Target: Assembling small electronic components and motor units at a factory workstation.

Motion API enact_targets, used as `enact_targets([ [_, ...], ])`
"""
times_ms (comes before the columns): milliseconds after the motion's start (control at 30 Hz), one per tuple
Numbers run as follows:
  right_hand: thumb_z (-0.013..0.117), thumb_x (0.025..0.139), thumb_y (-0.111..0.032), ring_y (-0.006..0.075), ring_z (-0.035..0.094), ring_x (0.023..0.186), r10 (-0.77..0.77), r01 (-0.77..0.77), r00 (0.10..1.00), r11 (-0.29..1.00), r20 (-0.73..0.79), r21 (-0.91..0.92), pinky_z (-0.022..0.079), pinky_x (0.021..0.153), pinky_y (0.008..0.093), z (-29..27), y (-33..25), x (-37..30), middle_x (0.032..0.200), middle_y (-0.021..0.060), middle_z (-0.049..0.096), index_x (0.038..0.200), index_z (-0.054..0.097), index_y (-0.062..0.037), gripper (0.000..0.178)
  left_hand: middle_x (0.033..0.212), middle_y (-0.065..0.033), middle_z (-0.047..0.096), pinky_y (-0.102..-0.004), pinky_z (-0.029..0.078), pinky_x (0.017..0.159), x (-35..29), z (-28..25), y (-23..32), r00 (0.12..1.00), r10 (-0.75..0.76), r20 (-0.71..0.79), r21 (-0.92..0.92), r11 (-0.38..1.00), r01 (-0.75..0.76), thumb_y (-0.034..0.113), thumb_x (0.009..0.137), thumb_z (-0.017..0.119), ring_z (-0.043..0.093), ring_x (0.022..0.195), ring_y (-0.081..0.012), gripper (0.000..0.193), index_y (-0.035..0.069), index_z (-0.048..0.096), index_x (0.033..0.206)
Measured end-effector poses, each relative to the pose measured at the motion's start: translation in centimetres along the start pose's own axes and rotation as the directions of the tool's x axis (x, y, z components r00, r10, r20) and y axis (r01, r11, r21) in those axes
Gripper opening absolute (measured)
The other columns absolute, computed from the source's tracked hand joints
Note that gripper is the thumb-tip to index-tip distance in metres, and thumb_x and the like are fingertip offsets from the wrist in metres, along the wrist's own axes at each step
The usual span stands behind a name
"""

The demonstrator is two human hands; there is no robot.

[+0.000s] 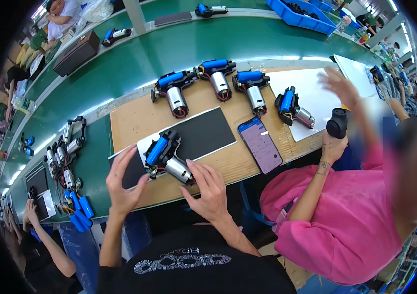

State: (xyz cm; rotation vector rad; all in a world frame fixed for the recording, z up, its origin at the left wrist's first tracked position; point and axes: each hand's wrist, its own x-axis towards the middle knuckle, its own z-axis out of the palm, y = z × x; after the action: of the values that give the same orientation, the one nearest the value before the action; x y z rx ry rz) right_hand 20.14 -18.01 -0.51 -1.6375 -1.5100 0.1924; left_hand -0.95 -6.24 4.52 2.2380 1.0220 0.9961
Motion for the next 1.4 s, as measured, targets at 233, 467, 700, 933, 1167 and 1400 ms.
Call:
enact_targets([
  [233, 0.088, 0.075, -0.012, 0.0319, 0.067, 0.115, -0.044, 0.043, 0.999, 0.992, -0.012, -0.12, 0.051, 0.097, 0.0427, 1.7, -0.7, 1.0, 0.127, 0.0141, 0.071, 0.136, 0.066, 0.0004, 0.066, 0.145, -0.0231, 0.063, -0.0487, 0.048, 0.115, -4.1, 4.0, -0.9, 0.995, -0.076, -0.067, 0.064, 0.995, 0.081, 0.008, 0.073, 0.093, 0.061, 0.135, -0.0403, 0.08, -0.002, 0.06, 0.145],
  [467, 0.086, 0.076, -0.007, 0.0342, 0.068, 0.112, -0.036, 0.035, 0.999, 0.995, -0.01, -0.097, 0.055, 0.093, 0.0438, 2.2, -1.0, 1.5, 0.123, 0.0175, 0.071, 0.134, 0.066, 0.0042, 0.062, 0.135, -0.0242, 0.07, -0.0467, 0.054, 0.108, -4.5, 5.3, -1.2, 0.989, -0.023, -0.146, 0.107, 0.993, 0.039, 0.001, 0.075, 0.09, 0.068, 0.125, -0.0409, 0.07, -0.005, 0.065, 0.139],
  [700, 0.086, 0.076, -0.006, 0.0344, 0.069, 0.109, -0.076, 0.075, 0.997, 0.996, -0.028, -0.047, 0.057, 0.093, 0.0431, 2.2, -0.1, 1.5, 0.123, 0.0172, 0.071, 0.134, 0.066, 0.0039, 0.062, 0.135, -0.0237, 0.07, -0.0438, 0.056, 0.105, -4.4, 5.4, -0.7, 0.98, -0.119, -0.161, 0.072, 0.989, 0.132, -0.002, 0.076, 0.088, 0.069, 0.126, -0.0387, 0.067, -0.005, 0.065, 0.139],
  [933, 0.087, 0.075, -0.007, 0.0342, 0.069, 0.107, -0.108, 0.107, 0.994, 0.993, -0.035, -0.042, 0.058, 0.091, 0.0423, 2.1, 0.2, 1.2, 0.122, 0.0172, 0.072, 0.133, 0.068, 0.0039, 0.062, 0.134, -0.0227, 0.072, -0.0418, 0.056, 0.105, -4.2, 5.5, -0.3, 0.967, -0.153, -0.203, 0.042, 0.985, 0.165, -0.001, 0.076, 0.089, 0.07, 0.125, -0.0358, 0.064, -0.003, 0.069, 0.137],
  [1167, 0.087, 0.074, -0.008, 0.0338, 0.07, 0.103, -0.129, 0.127, 0.99, 0.991, -0.062, -0.046, 0.059, 0.089, 0.0417, 2.7, 0.7, 1.8, 0.119, 0.0174, 0.073, 0.131, 0.069, 0.0038, 0.061, 0.131, -0.0204, 0.074, -0.0429, 0.056, 0.105, -3.8, 5.9, -0.8, 0.971, -0.086, -0.223, 0.129, 0.985, 0.117, 0.0, 0.074, 0.09, 0.069, 0.126, -0.0367, 0.066, -0.003, 0.068, 0.136],
  [1400, 0.088, 0.072, -0.005, 0.0356, 0.07, 0.104, -0.116, 0.11, 0.989, 0.991, -0.088, -0.072, 0.059, 0.09, 0.0424, 2.1, 0.2, 1.7, 0.117, 0.0183, 0.073, 0.129, 0.07, 0.0028, 0.061, 0.131, -0.02, 0.073, -0.0441, 0.054, 0.104, -3.7, 6.1, -0.4, 0.979, -0.033, -0.201, 0.134, 0.989, 0.06, 0.006, 0.079, 0.09, 0.069, 0.126, -0.0373, 0.064, -0.003, 0.067, 0.138],
])
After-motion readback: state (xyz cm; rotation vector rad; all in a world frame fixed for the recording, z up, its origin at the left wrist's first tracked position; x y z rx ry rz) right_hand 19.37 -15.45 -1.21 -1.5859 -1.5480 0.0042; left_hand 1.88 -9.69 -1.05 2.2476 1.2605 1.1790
